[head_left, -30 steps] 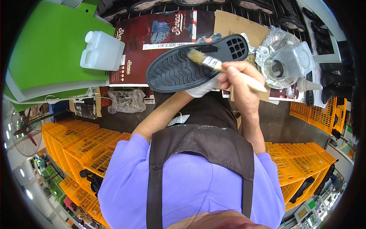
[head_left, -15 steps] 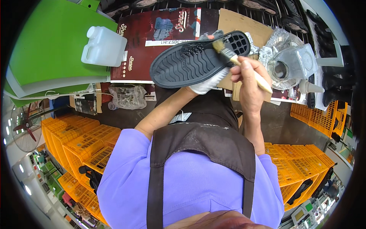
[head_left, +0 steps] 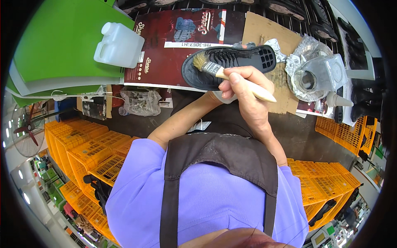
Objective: The person applies a dark adhesive to the bottom of black shoe soles using a brush. They repeatedly dip the brush into a container and spread the substance across the textured surface of the soles, handling them one at a time.
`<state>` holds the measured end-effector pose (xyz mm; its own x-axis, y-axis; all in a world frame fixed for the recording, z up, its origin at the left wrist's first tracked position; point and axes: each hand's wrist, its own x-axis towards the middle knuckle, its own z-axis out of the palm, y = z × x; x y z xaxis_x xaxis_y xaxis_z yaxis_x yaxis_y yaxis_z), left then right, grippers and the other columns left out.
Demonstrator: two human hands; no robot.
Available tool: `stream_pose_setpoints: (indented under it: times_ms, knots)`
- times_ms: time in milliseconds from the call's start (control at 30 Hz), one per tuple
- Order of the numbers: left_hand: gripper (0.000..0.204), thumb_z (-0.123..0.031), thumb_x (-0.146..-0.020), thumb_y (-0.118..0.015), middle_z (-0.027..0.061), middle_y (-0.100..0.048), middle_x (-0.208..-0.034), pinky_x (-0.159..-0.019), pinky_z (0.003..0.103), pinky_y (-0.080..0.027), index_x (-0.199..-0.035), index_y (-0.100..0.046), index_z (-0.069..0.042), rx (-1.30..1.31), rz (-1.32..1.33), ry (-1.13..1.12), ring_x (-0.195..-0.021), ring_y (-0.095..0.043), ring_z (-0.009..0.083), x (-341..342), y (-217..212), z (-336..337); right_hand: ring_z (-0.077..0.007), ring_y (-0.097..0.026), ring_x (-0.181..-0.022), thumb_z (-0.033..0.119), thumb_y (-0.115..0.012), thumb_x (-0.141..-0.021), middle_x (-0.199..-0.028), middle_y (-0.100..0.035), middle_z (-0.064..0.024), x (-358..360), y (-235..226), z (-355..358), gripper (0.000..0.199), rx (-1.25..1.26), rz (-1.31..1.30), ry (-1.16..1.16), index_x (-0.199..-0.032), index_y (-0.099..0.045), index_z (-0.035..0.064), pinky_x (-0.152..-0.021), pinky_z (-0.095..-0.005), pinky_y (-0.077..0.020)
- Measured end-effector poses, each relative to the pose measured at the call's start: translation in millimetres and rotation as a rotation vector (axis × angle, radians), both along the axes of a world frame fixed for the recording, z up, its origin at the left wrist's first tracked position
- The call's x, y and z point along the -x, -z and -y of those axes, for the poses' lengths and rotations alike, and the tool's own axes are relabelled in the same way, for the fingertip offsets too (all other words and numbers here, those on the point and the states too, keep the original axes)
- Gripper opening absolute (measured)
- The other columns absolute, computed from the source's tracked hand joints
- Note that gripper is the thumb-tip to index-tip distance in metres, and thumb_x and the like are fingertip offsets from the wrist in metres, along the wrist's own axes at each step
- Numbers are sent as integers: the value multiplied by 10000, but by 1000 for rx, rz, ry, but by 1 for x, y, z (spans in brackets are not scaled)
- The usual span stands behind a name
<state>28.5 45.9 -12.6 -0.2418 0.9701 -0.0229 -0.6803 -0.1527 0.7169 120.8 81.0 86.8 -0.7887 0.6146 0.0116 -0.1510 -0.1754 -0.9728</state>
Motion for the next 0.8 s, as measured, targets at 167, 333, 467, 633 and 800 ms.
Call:
stream_pose_setpoints:
  times_ms: [167, 333, 467, 633, 800]
  knots:
    - [317, -168, -705, -704, 31, -467, -826, -678, 293, -409, -865, -442, -85, 61, -532, 21, -783, -475, 161, 4, -5, 15, -109, -569, -572, 117, -559, -874, -728, -631, -106, 1, 2, -11, 184, -9, -42, 12, -940, -598, -50, -554, -212, -466]
    - [261, -167, -719, -682, 29, -475, -824, -679, 290, -413, -844, -466, -90, 32, -1076, 57, -791, -481, 160, 6, -4, 26, -95, -601, -594, 70, -559, -871, -731, -643, -106, 3, 6, -18, 144, 36, -162, 63, -921, -607, -56, -559, -198, -497]
    - [288, -170, -753, -671, 30, -534, -924, -754, 301, -445, -983, -517, -93, -39, -1385, 52, -871, -524, 154, 12, -1, 29, -105, -604, -594, 70, -558, -872, -730, -642, -110, 3, 10, -23, 143, 25, -200, 51, -918, -608, -56, -558, -203, -499]
    - [410, -176, -734, -707, 45, -558, -997, -784, 317, -454, -1080, -519, -60, -99, -1374, 263, -916, -533, 149, 26, -34, 30, -107, -603, -599, 64, -563, -868, -730, -641, -108, 3, 9, -37, 140, -70, -164, 38, -917, -609, -59, -558, -205, -502]
    - [410, -234, -758, -697, 57, -571, -1010, -799, 298, -444, -1076, -533, -33, 14, -1030, 644, -916, -533, 153, 46, -56, 40, -125, -586, -610, 104, -565, -869, -738, -628, -114, 7, 11, -66, 179, -216, -52, -32, -922, -601, -63, -573, -222, -485]
